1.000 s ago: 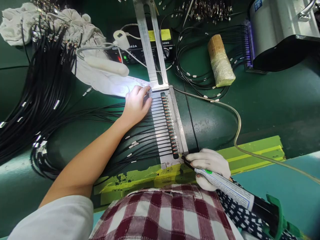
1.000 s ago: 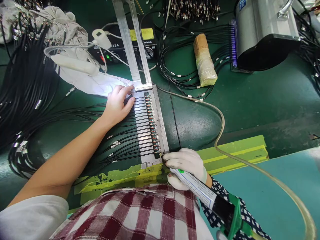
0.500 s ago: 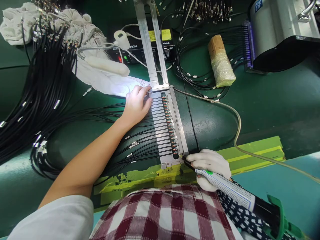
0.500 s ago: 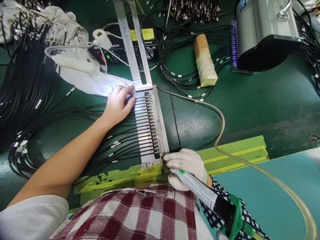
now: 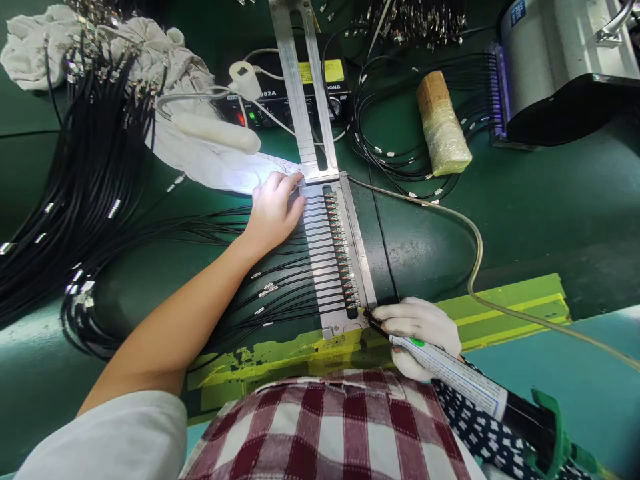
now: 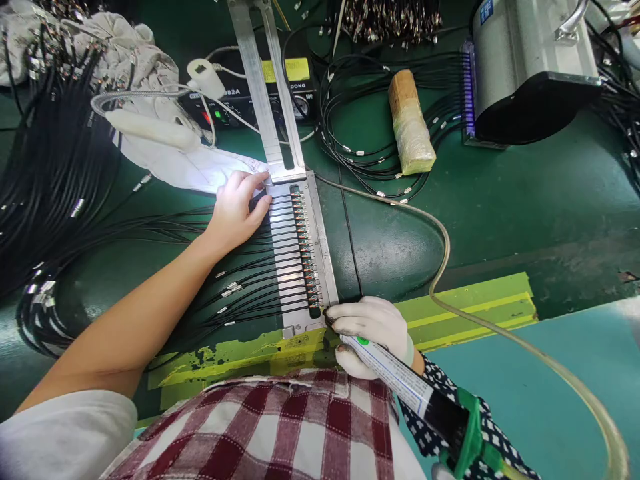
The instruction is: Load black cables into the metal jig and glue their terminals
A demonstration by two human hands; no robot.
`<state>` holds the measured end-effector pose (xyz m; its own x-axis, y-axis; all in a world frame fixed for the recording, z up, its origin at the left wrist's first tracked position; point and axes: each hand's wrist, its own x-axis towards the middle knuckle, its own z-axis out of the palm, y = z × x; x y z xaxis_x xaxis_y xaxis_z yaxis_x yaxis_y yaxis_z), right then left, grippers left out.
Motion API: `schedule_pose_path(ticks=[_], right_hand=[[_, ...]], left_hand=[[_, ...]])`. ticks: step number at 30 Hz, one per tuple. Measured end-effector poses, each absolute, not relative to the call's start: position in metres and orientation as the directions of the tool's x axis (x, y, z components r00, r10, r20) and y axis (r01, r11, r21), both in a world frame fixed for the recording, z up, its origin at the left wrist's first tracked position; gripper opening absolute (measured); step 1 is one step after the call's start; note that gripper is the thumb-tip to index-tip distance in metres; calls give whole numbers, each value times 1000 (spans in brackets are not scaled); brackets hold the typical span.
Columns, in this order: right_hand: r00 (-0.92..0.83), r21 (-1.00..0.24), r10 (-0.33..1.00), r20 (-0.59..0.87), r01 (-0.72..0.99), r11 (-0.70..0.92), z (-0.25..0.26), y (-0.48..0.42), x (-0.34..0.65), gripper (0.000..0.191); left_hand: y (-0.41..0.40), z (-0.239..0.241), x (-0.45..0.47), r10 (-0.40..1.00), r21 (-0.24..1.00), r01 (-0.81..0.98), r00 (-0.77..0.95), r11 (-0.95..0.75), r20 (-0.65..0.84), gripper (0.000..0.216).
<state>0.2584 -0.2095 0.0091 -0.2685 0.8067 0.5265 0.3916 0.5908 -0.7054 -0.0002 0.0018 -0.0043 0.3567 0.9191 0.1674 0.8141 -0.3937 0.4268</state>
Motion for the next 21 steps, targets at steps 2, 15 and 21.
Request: schedule_pose_path(ticks=[2, 15, 21], right_hand=[[-275, -706, 804, 527, 385, 595, 9, -209, 258, 28], [-250, -697, 812, 528, 419, 582, 16, -209, 254, 25], [-191, -719, 809, 556, 379, 583, 18, -208, 255, 24]], left_hand=[[2, -4, 0, 919, 424, 816, 357, -394, 168, 44], [2, -5, 0, 917, 431, 809, 361, -399, 171, 44], [3, -6, 0, 916, 408, 821, 358, -400, 180, 43]])
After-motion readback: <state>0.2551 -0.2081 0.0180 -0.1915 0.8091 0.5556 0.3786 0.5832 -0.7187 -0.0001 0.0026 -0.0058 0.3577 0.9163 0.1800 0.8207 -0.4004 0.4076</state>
